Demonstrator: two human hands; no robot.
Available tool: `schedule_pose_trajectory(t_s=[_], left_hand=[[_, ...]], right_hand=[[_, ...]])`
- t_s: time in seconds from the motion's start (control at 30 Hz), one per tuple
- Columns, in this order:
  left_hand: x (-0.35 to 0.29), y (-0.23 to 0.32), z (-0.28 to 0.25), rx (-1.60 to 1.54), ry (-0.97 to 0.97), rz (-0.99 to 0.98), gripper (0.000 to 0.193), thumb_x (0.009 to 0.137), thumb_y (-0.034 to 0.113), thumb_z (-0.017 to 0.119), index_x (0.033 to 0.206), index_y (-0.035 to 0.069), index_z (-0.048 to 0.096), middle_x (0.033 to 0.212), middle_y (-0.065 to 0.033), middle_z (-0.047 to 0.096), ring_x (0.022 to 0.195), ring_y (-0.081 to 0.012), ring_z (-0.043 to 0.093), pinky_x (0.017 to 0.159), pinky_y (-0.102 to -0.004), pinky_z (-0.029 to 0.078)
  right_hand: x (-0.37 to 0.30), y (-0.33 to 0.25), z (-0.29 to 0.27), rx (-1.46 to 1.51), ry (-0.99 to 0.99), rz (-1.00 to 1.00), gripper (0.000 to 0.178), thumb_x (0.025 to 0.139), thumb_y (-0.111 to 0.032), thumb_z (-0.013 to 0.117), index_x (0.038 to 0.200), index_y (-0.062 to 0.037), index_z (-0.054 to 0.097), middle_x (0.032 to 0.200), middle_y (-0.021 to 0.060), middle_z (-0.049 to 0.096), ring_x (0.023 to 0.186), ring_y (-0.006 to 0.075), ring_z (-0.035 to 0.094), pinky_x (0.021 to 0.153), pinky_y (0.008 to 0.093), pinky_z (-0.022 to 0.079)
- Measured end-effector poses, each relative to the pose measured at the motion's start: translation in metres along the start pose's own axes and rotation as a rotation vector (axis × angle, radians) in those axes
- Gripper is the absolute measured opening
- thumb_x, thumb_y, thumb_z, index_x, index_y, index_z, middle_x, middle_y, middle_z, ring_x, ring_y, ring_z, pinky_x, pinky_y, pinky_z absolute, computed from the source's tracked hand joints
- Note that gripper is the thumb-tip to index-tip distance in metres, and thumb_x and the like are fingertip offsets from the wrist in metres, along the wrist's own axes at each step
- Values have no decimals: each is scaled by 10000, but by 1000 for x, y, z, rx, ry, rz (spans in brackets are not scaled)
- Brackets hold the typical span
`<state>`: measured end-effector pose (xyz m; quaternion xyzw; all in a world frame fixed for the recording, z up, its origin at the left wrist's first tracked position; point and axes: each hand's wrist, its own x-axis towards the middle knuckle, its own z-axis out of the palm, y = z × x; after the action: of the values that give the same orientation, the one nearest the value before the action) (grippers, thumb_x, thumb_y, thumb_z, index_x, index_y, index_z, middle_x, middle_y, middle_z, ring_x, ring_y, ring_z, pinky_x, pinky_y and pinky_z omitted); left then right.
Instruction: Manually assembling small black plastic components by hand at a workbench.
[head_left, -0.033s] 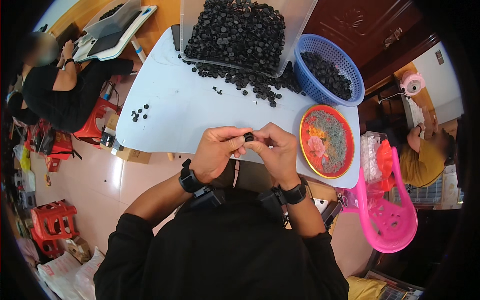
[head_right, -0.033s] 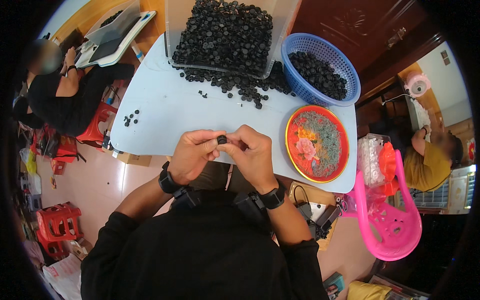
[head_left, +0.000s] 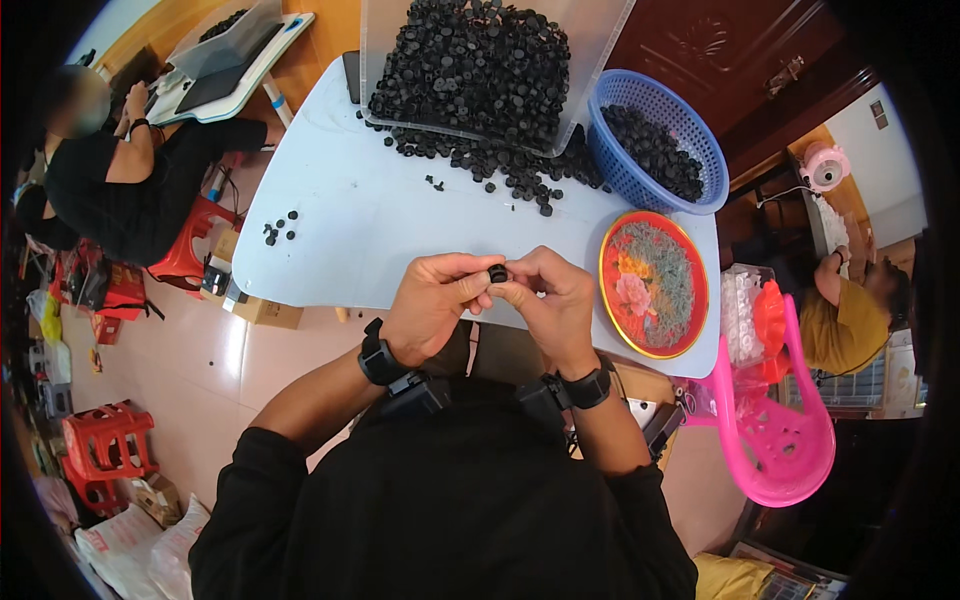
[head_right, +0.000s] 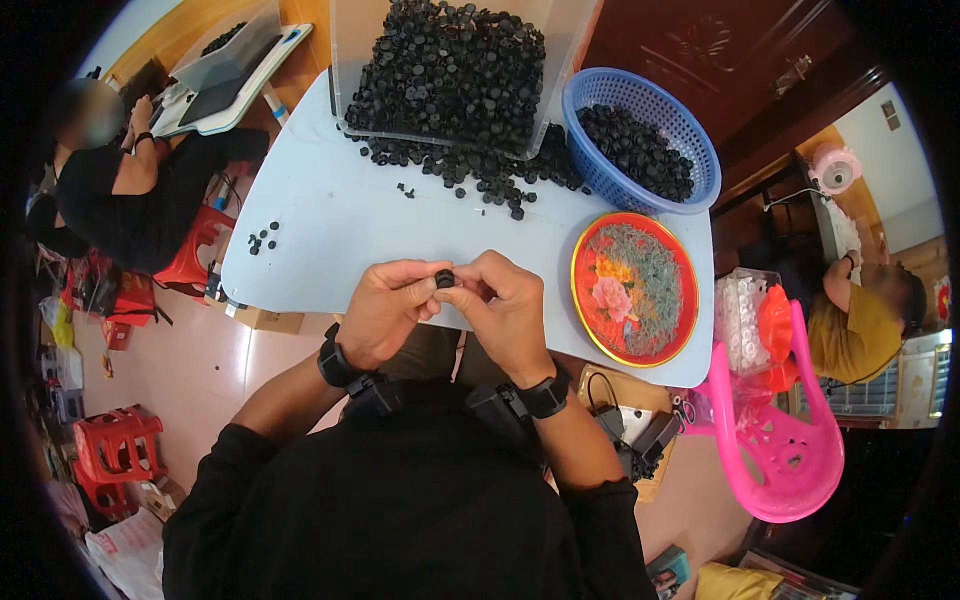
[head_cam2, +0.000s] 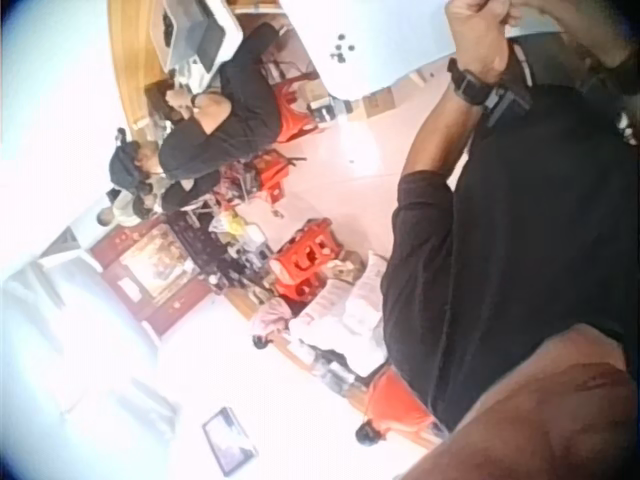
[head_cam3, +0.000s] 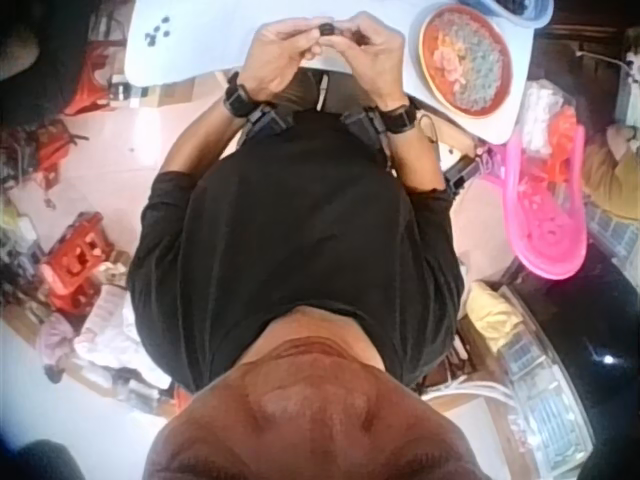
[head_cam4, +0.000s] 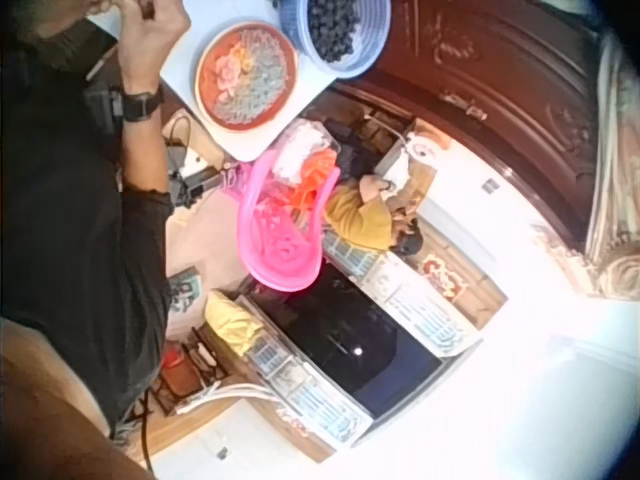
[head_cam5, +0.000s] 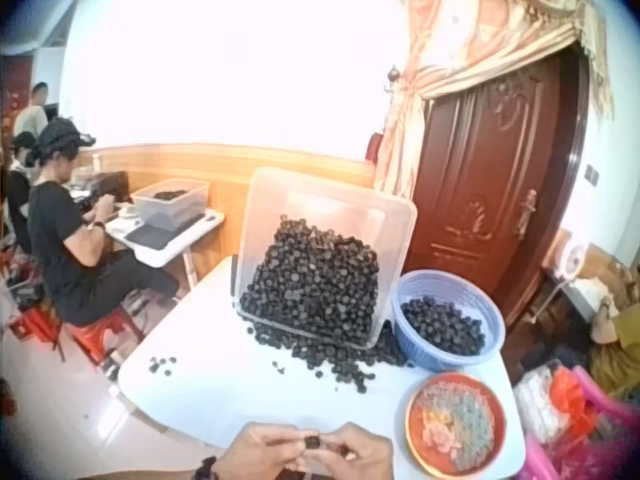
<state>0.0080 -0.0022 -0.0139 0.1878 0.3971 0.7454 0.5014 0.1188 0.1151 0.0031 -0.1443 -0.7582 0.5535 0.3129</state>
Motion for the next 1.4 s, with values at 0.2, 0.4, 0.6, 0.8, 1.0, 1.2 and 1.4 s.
schedule_pose_trajectory(t_s=[0.2,0.4,0.6,0.8,1.0,1.2,1.4], left_hand=[[12,-7,-3,-110,-48,16,195,860,19,546,1042,-23,600,932,-107,628,750,-110,554,652,-233,441],[20,-5,3,-141,-62,-44,179,868,83,565,1017,-6,605,889,-70,623,728,-101,550,635,-223,439],[31,-5,-22,-37,-9,-176,206,892,103,529,1041,-29,581,938,-108,623,742,-111,551,665,-227,446],[39,-13,-44,-170,-40,-141,204,896,84,513,1055,-28,573,945,-110,617,771,-128,561,677,-241,453],[39,-15,-46,-201,-81,-100,220,896,66,504,1092,-19,555,977,-116,610,818,-141,567,717,-255,455],[37,-17,-49,-257,-75,-22,235,893,56,499,1111,-20,542,987,-123,607,828,-151,564,734,-272,451],[38,-20,-48,-275,-81,-2,258,898,73,503,1138,-17,522,996,-131,601,835,-159,563,736,-278,452]], right_hand=[[6,-6,-6,-12,59,-68,192,690,-33,730,844,-10,619,701,15,534,552,65,484,502,203,395],[18,-2,-21,-292,-41,-272,214,705,3,690,906,-2,617,733,49,538,566,82,509,502,220,424],[64,16,-101,48,388,71,134,788,9,619,921,20,612,819,46,596,652,87,568,531,215,486],[91,40,-127,70,716,25,174,811,-8,598,981,27,592,759,69,595,642,102,579,522,229,488],[89,64,-54,-371,-7,121,190,748,-28,634,936,-3,616,736,86,608,654,168,597,573,275,492],[115,75,5,-781,-222,-9,181,708,-120,648,857,-21,621,774,141,622,733,307,608,651,389,483],[109,85,9,-875,-185,-60,145,716,-133,644,809,-25,618,761,137,624,713,290,608,623,386,473]])
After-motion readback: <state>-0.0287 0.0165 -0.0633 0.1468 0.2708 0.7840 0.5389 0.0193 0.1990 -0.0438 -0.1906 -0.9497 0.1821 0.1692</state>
